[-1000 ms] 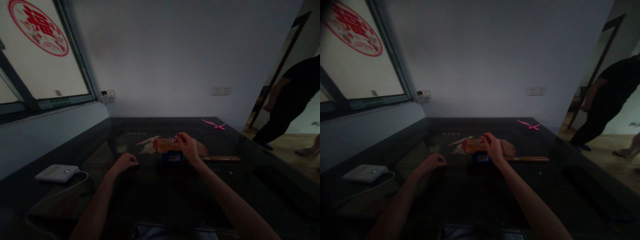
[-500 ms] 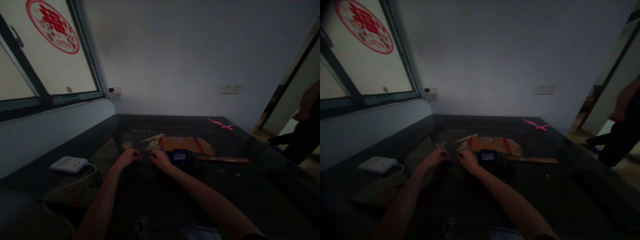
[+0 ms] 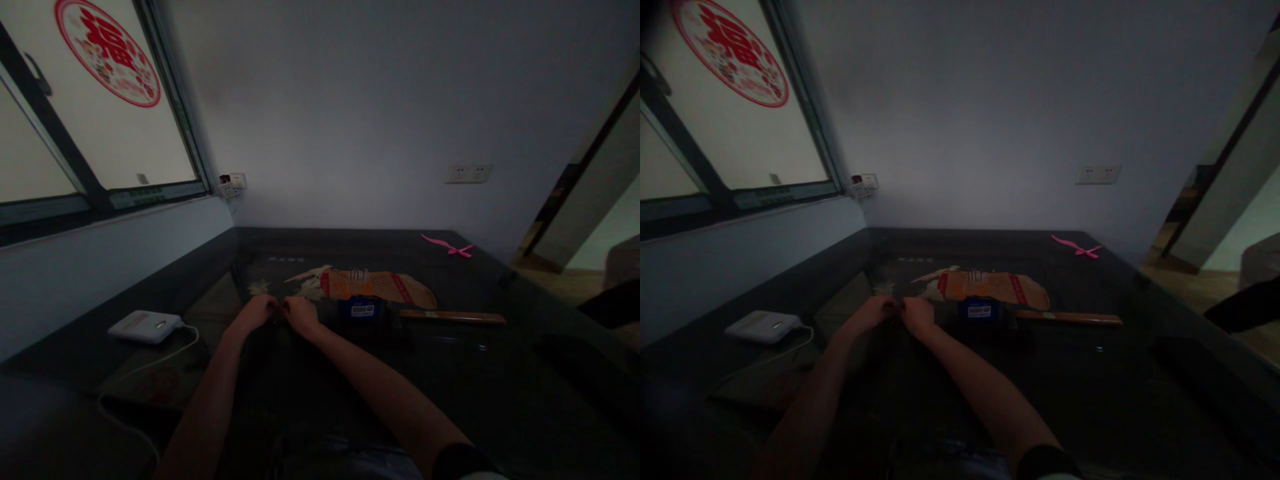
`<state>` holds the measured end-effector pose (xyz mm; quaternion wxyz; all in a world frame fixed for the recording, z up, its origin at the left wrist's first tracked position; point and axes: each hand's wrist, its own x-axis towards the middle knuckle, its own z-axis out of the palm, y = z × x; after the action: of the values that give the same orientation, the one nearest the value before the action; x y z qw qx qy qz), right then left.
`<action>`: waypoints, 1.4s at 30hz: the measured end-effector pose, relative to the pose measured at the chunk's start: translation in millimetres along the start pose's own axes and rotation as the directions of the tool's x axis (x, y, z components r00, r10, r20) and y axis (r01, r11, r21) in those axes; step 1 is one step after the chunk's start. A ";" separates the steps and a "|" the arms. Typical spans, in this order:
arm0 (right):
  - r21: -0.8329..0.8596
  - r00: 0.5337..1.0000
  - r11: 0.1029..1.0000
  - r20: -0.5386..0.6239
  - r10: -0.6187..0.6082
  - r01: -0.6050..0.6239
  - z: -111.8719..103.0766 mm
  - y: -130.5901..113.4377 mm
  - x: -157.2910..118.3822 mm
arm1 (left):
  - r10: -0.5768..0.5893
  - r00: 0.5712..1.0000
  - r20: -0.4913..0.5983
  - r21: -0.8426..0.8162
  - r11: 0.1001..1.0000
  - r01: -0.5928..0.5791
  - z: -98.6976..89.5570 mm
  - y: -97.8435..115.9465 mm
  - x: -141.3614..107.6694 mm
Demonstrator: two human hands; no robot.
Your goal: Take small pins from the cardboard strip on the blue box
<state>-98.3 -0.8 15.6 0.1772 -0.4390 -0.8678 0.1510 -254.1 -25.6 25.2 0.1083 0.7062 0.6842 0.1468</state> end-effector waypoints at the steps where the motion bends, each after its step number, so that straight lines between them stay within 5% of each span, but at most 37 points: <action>1: -0.008 1.000 1.000 0.002 -0.003 0.003 1.3 -2.7 2.2 | -0.023 1.000 -0.011 0.008 1.000 0.023 -0.2 -2.3 -0.1; 13: -0.035 0.997 0.997 -0.020 -0.076 0.076 -2.2 -11.9 -1.8 | -0.117 0.993 -0.004 -0.041 0.992 0.116 2.5 -15.6 1.0; 23: 0.036 0.957 0.957 0.023 -0.289 0.288 -35.9 23.3 -62.6 | -0.108 0.994 0.014 0.016 0.994 0.107 9.0 -19.3 6.0; 28: 0.197 0.911 0.890 -0.137 -0.389 0.410 -73.6 42.3 -101.2 | -0.104 0.995 0.001 0.036 0.994 0.104 10.4 -19.1 9.3; 32: 0.261 0.891 0.909 -0.408 -0.200 0.323 -121.1 76.0 -107.4 | -0.077 0.991 -0.111 0.039 0.996 0.082 8.7 -17.2 9.7; 36: 0.300 0.839 0.944 -0.541 0.050 0.137 -150.9 125.6 -85.5 | 0.018 0.926 -0.377 -0.027 0.999 -0.030 4.0 11.0 10.5; 39: 0.251 0.885 0.968 -0.455 0.103 0.016 -151.8 151.5 -60.9 | 0.117 0.833 -0.541 -0.156 0.959 -0.236 3.3 58.4 16.5; 42: 0.215 0.914 0.977 -0.398 0.082 0.006 -144.5 158.8 -41.0 | 0.244 0.799 -0.550 -0.229 0.875 -0.426 9.1 112.9 31.6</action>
<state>100.4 71.5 70.9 0.3954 -0.4564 -0.7825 0.1518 -144.7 1.8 58.6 0.0182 0.7242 0.5138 0.4596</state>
